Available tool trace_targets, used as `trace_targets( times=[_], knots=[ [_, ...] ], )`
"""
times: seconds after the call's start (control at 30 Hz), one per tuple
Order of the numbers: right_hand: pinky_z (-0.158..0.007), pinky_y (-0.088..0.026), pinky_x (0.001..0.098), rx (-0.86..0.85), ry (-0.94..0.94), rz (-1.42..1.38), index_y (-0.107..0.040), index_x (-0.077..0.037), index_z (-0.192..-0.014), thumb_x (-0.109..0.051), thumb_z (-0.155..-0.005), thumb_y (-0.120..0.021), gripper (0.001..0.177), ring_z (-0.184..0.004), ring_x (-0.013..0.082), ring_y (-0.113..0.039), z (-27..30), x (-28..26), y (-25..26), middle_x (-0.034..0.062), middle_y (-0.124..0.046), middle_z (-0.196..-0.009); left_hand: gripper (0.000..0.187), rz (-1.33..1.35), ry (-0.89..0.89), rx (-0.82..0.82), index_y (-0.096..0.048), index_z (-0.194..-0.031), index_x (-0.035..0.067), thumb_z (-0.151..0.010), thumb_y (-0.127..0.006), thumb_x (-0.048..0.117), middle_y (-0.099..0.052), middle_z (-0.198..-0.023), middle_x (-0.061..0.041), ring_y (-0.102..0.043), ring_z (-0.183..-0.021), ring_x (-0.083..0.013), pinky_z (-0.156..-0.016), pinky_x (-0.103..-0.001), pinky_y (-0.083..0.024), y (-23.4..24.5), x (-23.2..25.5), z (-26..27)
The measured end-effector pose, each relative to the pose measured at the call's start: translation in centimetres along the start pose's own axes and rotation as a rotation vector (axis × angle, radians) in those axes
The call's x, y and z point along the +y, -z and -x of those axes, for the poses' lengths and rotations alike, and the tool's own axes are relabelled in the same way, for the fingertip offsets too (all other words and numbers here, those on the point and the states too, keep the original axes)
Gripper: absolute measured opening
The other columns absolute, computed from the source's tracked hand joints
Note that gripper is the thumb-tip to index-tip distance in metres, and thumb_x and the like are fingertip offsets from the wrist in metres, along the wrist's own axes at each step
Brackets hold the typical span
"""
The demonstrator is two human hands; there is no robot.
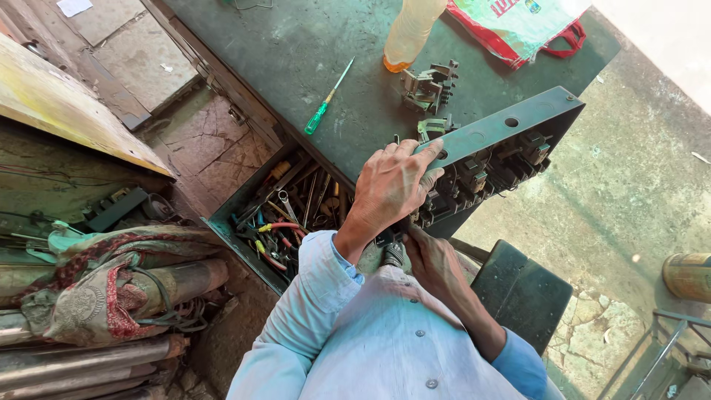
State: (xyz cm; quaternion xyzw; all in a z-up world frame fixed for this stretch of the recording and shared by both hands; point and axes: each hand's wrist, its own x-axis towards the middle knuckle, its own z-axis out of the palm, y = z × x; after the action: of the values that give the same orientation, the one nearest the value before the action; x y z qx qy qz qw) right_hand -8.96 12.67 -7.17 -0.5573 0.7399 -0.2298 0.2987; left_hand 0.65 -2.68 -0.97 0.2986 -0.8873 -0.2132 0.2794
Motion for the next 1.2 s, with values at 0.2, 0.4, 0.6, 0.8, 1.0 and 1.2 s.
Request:
trace_targets(
  times=[0.2,0.4,0.6,0.8,1.0,1.2],
  knots=[
    [-0.055,-0.047,0.0514,-0.075,0.005,0.039,-0.053,0.001,-0.128,-0.017,-0.096,-0.052,0.037,-0.052,0.0392,-0.062,-0.3,1.7,-1.1,0.0233,-0.06,-0.062,0.047,0.035,0.016,0.0,-0.068,-0.133,0.011,-0.093,-0.071,0.036,-0.069,-0.104,-0.014,-0.067,-0.093,-0.032,-0.083,-0.044,-0.054,-0.2,-0.1,0.0],
    [-0.061,-0.049,0.054,-0.064,0.142,0.17,-0.054,0.003,-0.103,-0.014,-0.086,-0.058,0.024,-0.064,0.0435,-0.065,-2.0,2.0,-1.1,0.0256,-0.062,-0.068,0.046,0.006,0.0,0.012,-0.069,-0.132,0.011,-0.092,-0.071,0.036,-0.069,-0.105,-0.015,-0.067,-0.093,-0.0326,-0.082,-0.045,-0.054,0.1,-0.1,-0.2],
    [-0.059,-0.048,0.0551,-0.07,0.032,0.101,-0.053,0.001,-0.115,-0.016,-0.092,-0.052,0.028,-0.06,0.0445,-0.064,-0.7,0.8,-0.5,0.0274,-0.063,-0.067,0.045,0.023,-0.012,0.016,-0.068,-0.133,0.011,-0.095,-0.071,0.035,-0.068,-0.105,-0.015,-0.067,-0.095,-0.0334,-0.086,-0.044,-0.054,0.2,0.1,0.1],
    [-0.054,-0.045,0.0552,0.0,0.145,0.04,-0.058,0.0,-0.109,-0.016,-0.099,-0.051,0.02,-0.059,0.0458,-0.062,-0.5,1.2,-0.6,0.0267,-0.063,-0.07,0.046,0.021,0.027,-0.011,-0.068,-0.133,0.013,-0.093,-0.071,0.034,-0.069,-0.107,-0.015,-0.067,-0.096,-0.034,-0.084,-0.045,-0.053,0.1,0.1,-0.1],
    [-0.051,-0.045,0.0507,-0.033,0.08,0.035,-0.062,-0.002,-0.114,-0.017,-0.099,-0.053,0.023,-0.05,0.0395,-0.061,-0.2,2.1,-0.6,0.0246,-0.061,-0.062,0.047,0.021,0.038,-0.02,-0.066,-0.136,0.013,-0.094,-0.07,0.034,-0.07,-0.118,-0.016,-0.067,-0.096,-0.0328,-0.086,-0.043,-0.053,0.5,0.3,-0.1],
    [-0.053,-0.048,0.0504,-0.085,0.062,0.102,-0.059,-0.002,-0.133,-0.021,-0.1,-0.053,0.038,-0.054,0.0391,-0.064,0.2,1.3,0.1,0.0242,-0.064,-0.065,0.048,0.018,0.039,-0.07,-0.066,-0.136,0.01,-0.094,-0.07,0.032,-0.069,-0.115,-0.015,-0.067,-0.097,-0.0332,-0.085,-0.044,-0.053,1.0,0.4,-0.1]
  ],
)
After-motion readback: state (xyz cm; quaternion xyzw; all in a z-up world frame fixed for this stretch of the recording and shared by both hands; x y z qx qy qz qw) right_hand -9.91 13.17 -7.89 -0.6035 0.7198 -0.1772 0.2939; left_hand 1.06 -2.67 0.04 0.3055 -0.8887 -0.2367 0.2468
